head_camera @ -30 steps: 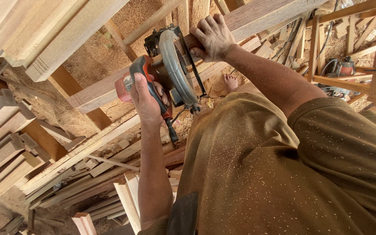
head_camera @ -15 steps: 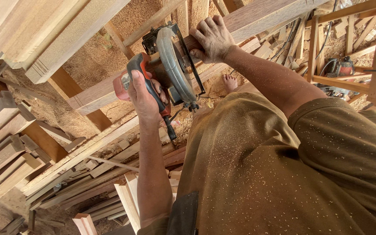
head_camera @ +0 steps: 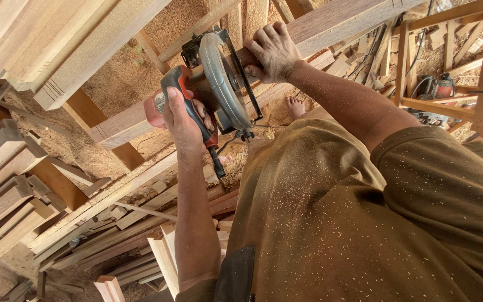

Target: The person uses a circular saw to cut wooden planks on a workbench. They repeatedly position the saw, cut the wood, and move the cut pieces aside.

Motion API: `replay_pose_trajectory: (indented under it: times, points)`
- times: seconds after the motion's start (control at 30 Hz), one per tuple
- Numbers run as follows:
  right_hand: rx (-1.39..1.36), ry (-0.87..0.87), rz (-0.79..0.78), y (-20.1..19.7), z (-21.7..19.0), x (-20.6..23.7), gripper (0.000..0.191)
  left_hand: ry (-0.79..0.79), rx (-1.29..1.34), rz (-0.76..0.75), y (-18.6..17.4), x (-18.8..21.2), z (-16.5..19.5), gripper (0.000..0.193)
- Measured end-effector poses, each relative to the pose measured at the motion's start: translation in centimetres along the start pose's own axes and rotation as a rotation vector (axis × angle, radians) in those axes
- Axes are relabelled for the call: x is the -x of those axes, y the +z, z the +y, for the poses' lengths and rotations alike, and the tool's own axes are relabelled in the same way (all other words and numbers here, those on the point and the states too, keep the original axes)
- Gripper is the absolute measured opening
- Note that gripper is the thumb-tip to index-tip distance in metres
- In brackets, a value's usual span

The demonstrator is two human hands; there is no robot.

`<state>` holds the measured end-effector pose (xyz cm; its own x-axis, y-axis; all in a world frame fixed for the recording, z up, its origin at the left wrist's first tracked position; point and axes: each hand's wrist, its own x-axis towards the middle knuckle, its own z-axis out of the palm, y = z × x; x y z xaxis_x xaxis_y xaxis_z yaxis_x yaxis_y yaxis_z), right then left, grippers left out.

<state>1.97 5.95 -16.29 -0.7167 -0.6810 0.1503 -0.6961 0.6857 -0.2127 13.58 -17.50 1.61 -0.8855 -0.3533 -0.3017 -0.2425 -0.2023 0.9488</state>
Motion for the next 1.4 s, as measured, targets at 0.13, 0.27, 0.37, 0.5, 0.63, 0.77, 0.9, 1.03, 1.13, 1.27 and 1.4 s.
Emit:
replay_pose_trajectory:
  times: [0.13,0.27,0.37,0.5,0.63,0.77,0.9,1.03,1.13,1.27,1.4]
  points:
    - [0.0,0.01,-0.018,0.0,0.0,-0.2,0.069,-0.03,-0.018,0.003,-0.1,-0.3,0.3,0.056]
    - [-0.047,0.015,-0.036,0.1,0.1,-0.3,0.067,-0.027,-0.012,0.0,0.0,-0.7,0.5,0.057]
    - [-0.036,-0.005,-0.003,0.1,0.2,-0.2,0.067,-0.03,-0.014,0.011,0.2,-1.0,0.5,0.057]
    - [-0.045,0.008,0.005,0.2,0.2,-0.2,0.067,-0.031,-0.034,0.007,0.2,-1.4,0.7,0.058]
    - [-0.043,0.013,-0.029,0.1,0.1,-0.4,0.066,-0.019,-0.023,-0.009,0.4,-1.8,1.1,0.056]
    - [-0.003,0.02,-0.037,-0.1,0.2,-0.5,0.067,-0.025,-0.001,0.007,0.7,-2.4,1.5,0.055]
    - [-0.048,0.032,-0.057,-0.2,0.2,-0.6,0.067,-0.031,-0.008,-0.001,0.9,-3.2,2.0,0.056]
    - [-0.027,0.027,-0.039,-0.2,0.0,-0.5,0.067,-0.028,-0.029,0.011,1.0,-4.4,2.2,0.059]
    - [-0.031,0.038,-0.055,-0.3,0.0,-0.4,0.065,-0.033,-0.027,0.016,1.1,-5.5,2.6,0.06]
    - [-0.082,0.043,-0.086,-0.4,0.4,-0.5,0.064,-0.04,-0.066,0.069,1.5,-6.5,2.8,0.059]
    - [-0.034,0.077,-0.156,-0.3,0.6,-1.1,0.065,-0.022,-0.103,0.071,1.1,-3.9,2.3,0.055]
